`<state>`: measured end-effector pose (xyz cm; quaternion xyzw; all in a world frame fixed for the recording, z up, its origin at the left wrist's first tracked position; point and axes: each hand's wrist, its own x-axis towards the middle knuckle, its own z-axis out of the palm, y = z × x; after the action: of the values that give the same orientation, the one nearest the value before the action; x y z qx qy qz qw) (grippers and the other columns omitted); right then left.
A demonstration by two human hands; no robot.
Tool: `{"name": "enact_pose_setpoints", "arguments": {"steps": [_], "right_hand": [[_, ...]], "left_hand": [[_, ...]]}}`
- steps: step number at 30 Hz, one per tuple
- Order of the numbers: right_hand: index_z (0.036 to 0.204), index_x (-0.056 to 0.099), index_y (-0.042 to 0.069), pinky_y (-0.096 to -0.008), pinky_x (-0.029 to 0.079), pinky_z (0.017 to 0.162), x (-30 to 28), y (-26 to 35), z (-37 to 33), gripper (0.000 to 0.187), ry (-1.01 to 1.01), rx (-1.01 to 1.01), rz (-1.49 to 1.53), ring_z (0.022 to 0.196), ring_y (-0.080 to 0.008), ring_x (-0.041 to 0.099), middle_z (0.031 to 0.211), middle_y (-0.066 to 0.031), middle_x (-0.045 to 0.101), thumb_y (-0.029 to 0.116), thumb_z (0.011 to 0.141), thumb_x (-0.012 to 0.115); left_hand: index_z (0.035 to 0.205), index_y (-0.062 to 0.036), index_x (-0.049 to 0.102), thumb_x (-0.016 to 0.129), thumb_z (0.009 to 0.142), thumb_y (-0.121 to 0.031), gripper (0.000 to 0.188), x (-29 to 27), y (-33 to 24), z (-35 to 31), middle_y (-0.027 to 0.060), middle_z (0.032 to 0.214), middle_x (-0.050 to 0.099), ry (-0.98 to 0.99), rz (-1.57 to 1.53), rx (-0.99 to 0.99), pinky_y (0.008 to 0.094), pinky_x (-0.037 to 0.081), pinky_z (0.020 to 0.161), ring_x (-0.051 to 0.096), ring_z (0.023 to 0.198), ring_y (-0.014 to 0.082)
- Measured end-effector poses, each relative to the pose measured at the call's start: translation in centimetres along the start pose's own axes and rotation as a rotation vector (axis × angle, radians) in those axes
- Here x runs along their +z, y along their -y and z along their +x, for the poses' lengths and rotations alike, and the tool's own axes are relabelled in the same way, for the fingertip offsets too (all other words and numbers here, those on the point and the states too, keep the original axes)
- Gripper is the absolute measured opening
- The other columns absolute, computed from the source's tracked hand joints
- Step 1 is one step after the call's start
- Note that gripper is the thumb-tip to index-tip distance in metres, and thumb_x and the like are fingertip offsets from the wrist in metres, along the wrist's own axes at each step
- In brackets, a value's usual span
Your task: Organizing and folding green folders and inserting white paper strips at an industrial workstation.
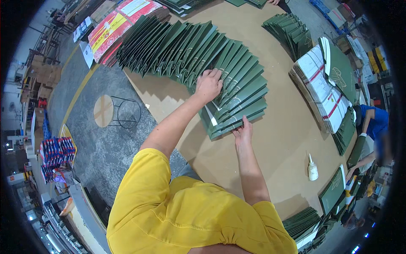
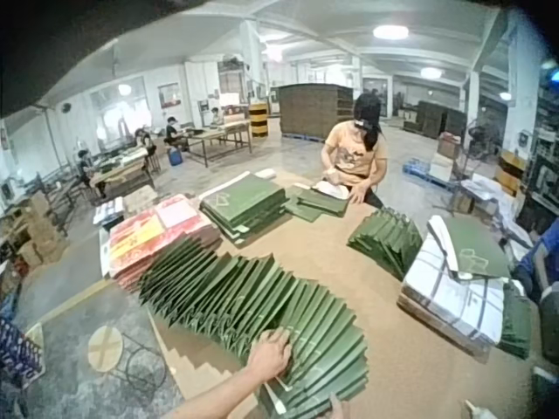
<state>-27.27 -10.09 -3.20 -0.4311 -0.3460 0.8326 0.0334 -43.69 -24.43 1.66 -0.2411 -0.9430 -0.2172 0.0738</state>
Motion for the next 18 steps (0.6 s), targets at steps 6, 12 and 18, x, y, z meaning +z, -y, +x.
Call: {"name": "enact_pose_setpoints", "arguments": {"steps": [6,12,18], "right_hand": [[0.113,0.036,0.008,-0.0481,0.047,0.081,-0.5,-1.5,1.0,0.039,0.031,-0.01,0.112,0.102,-0.0291,0.052,0.116,-0.0132,0.048,0.019,0.085,0.062],[0.117,0.035,0.01,-0.0495,0.045,0.083,-1.1,-1.7,1.2,0.043,0.026,-0.004,0.092,0.106,-0.0302,0.051,0.12,-0.0128,0.047,0.019,0.085,0.062],[0.119,0.035,0.011,-0.047,0.046,0.083,-1.1,-1.9,1.1,0.044,0.021,-0.005,0.086,0.106,-0.0282,0.051,0.121,-0.0113,0.047,0.021,0.085,0.062]], "left_hand": [[0.12,-0.0035,0.053,0.046,0.089,-0.027,0.039,-0.1,1.2,-0.4,0.0136,0.126,0.052,0.051,-0.136,0.023,0.0374,0.039,0.097,0.047,0.114,0.0318],[0.124,-0.0033,0.052,0.043,0.092,-0.029,0.042,-0.5,1.5,-0.9,0.0146,0.128,0.051,0.054,-0.194,0.073,0.0362,0.037,0.099,0.046,0.116,0.0315],[0.119,-0.0015,0.056,0.042,0.093,-0.03,0.041,0.2,2.8,-1.1,0.0156,0.126,0.052,-0.02,-0.277,0.198,0.0363,0.035,0.1,0.046,0.116,0.0306]]}}
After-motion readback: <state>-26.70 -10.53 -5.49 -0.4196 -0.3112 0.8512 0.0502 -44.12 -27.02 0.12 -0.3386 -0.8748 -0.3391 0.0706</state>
